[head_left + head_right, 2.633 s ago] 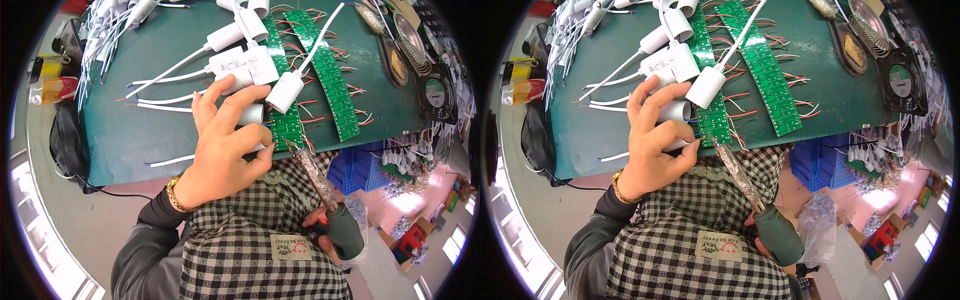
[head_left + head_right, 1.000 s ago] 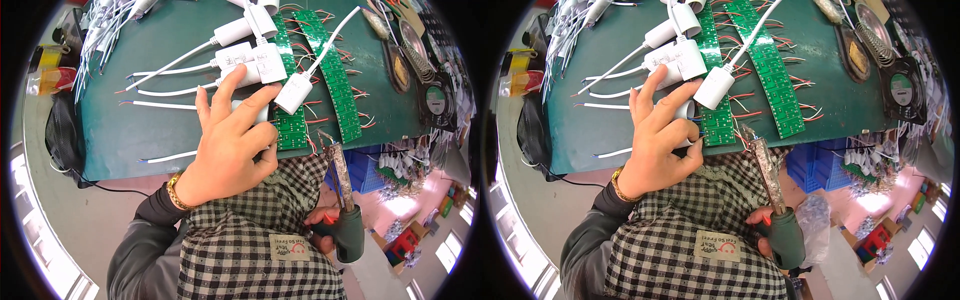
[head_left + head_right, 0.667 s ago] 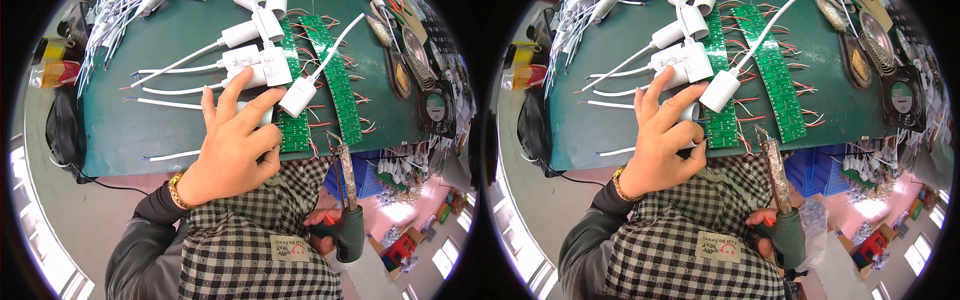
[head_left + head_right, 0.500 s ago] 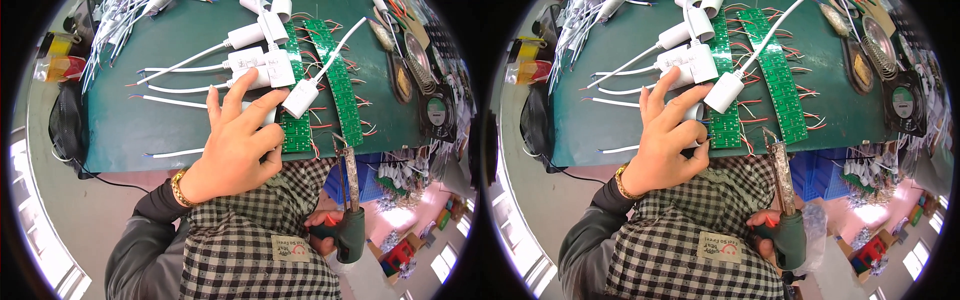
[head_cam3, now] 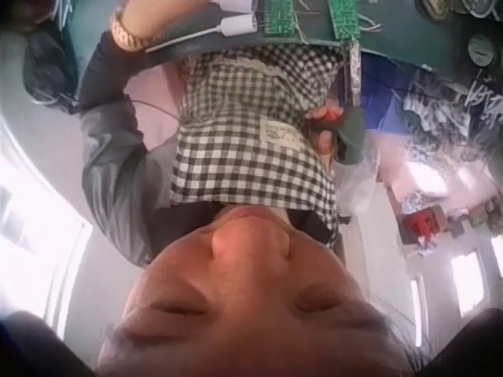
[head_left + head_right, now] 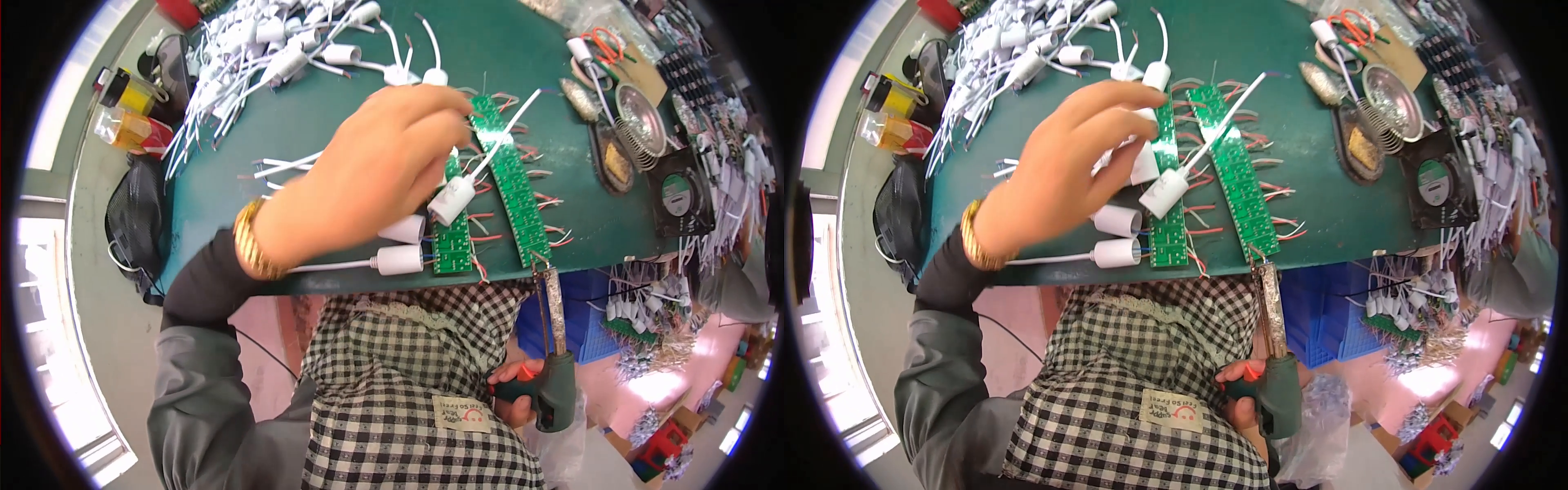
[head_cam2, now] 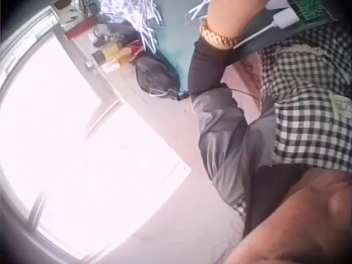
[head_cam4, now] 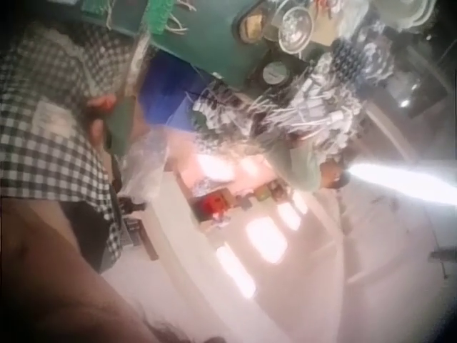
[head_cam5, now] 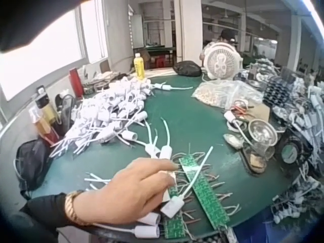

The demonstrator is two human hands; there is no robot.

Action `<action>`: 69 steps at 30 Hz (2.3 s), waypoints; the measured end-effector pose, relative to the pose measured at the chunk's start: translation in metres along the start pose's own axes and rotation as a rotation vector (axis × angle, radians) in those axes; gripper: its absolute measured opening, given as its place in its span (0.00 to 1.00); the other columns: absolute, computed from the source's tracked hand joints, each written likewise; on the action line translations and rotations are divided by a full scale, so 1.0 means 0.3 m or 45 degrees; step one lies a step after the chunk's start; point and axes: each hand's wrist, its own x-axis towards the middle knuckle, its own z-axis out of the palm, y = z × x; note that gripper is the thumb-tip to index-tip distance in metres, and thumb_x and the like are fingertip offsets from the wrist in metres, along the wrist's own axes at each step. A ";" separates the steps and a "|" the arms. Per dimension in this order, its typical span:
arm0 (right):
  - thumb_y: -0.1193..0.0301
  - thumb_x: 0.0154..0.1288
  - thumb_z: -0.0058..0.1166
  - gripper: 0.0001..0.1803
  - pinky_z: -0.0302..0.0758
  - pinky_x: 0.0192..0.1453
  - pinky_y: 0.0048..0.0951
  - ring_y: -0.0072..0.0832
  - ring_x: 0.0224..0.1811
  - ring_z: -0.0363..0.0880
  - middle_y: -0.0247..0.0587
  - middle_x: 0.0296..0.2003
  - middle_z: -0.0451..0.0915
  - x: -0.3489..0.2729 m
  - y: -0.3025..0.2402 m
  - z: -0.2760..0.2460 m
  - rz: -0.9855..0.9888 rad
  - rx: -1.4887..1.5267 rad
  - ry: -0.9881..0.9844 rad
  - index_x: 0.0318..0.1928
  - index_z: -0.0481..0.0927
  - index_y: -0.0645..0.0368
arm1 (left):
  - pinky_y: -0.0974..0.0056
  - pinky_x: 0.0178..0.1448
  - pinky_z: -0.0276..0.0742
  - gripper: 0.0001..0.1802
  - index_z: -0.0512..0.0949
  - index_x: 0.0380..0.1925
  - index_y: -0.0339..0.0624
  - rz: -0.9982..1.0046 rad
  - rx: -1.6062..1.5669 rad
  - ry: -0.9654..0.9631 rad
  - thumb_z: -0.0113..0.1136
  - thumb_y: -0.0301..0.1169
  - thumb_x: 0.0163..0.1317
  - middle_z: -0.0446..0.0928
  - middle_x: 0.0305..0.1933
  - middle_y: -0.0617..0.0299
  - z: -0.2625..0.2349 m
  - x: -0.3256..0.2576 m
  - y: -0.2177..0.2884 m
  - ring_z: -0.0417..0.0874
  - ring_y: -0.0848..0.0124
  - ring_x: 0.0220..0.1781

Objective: The person solders wires to LED circuit boards using a soldering iron.

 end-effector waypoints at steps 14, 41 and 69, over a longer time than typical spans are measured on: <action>0.56 0.67 0.49 0.29 0.72 0.40 0.30 0.25 0.38 0.74 0.39 0.37 0.74 -0.035 0.084 0.011 0.059 0.031 0.251 0.63 0.63 0.56 | 0.50 0.50 0.66 0.34 0.75 0.41 0.50 0.048 0.666 -1.246 0.78 0.43 0.29 0.76 0.38 0.59 0.027 0.214 -0.115 0.77 0.56 0.44; 0.54 0.62 0.52 0.29 0.75 0.27 0.29 0.29 0.22 0.73 0.44 0.27 0.73 -0.046 0.047 -0.139 -0.588 0.018 1.110 0.55 0.64 0.62 | 0.60 0.27 0.71 0.07 0.81 0.19 0.45 0.159 0.623 -1.312 0.64 0.35 0.44 0.78 0.19 0.62 -0.478 0.514 0.475 0.79 0.61 0.20; 0.59 0.69 0.50 0.17 0.76 0.31 0.31 0.25 0.27 0.72 0.34 0.31 0.73 -0.066 -0.148 -0.289 -0.735 0.318 1.922 0.52 0.69 0.52 | 0.68 0.16 0.55 0.15 0.74 0.32 0.37 -0.357 -1.161 -0.667 0.66 0.35 0.55 0.67 0.18 0.67 0.776 1.833 0.394 0.65 0.78 0.15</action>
